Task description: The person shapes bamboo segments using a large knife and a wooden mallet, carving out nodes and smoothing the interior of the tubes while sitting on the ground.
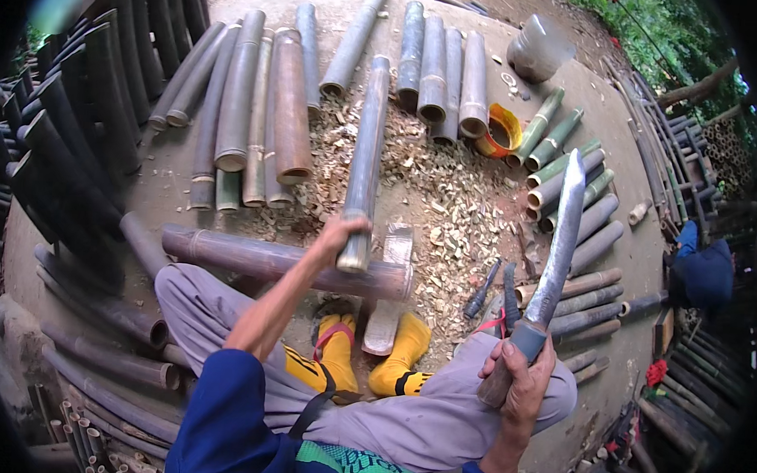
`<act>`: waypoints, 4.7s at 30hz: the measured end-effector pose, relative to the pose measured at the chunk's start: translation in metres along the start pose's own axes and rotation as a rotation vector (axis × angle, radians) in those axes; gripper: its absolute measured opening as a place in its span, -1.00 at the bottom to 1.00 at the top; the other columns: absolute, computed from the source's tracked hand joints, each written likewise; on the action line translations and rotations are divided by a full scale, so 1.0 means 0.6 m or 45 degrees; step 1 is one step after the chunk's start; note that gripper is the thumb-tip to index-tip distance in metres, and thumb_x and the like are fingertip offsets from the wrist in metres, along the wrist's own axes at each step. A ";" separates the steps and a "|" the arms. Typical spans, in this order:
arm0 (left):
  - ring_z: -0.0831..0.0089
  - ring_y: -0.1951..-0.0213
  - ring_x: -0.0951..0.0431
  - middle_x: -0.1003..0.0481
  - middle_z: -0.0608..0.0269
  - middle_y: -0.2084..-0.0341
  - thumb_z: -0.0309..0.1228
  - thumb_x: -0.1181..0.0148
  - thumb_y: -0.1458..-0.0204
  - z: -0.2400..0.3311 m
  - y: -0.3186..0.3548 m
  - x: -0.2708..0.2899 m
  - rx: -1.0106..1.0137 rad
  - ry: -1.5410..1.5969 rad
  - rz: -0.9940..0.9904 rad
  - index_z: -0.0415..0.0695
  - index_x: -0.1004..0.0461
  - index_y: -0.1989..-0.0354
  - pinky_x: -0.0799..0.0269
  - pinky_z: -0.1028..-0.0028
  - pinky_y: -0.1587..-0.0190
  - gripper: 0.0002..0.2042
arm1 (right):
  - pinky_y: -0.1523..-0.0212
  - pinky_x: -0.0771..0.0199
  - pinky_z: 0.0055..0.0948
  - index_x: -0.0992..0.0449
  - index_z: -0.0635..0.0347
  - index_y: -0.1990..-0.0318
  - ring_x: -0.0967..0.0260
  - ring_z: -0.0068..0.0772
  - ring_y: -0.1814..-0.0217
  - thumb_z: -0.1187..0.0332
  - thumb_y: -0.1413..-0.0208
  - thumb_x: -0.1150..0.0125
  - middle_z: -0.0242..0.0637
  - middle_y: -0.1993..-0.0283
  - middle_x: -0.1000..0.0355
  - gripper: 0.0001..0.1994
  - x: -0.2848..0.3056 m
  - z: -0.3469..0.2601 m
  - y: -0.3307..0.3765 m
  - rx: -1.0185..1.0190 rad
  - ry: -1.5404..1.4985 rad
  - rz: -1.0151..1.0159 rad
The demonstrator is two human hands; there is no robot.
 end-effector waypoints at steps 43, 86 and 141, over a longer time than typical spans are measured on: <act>0.25 0.43 -0.54 -0.46 0.03 0.36 -0.31 -0.45 0.41 0.060 0.521 0.061 -0.481 -0.313 0.339 -0.34 -0.28 0.05 -0.52 0.33 0.31 -0.31 | 0.55 -0.42 -0.45 -0.25 0.29 0.17 -0.41 -0.51 0.57 0.30 -0.02 -0.30 -0.27 0.54 -0.40 -0.63 -0.074 0.055 -0.062 -0.044 0.555 -0.305; 0.22 0.31 -0.53 -0.49 0.00 0.28 -0.27 -0.34 0.23 -0.172 0.436 -0.662 1.105 -0.857 -1.095 -0.48 -0.33 0.00 -0.52 0.28 0.42 -0.36 | 0.29 -0.42 -0.13 -0.34 0.34 0.11 -0.44 0.10 0.30 0.28 -0.03 -0.14 0.11 0.34 -0.44 -0.65 -0.248 0.118 -0.009 0.494 0.057 -0.595; 0.20 -0.04 -0.40 -0.45 0.17 0.11 -0.18 -0.53 0.58 -0.072 0.080 -0.161 -0.290 -2.080 -0.205 -0.09 -0.28 0.05 -0.22 -0.03 -0.03 -0.22 | 0.51 -0.42 -0.51 -0.21 0.30 0.18 -0.35 -0.53 0.57 0.48 -0.03 -0.21 -0.27 0.45 -0.32 -0.70 -0.040 0.120 -0.109 -0.125 -0.380 -0.275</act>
Point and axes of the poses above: each hand's wrist, its own y-axis away from the middle knuckle, its own x-axis out of the back of the hand, z = x × y, the point moved 9 cm from there along -y, towards the middle knuckle
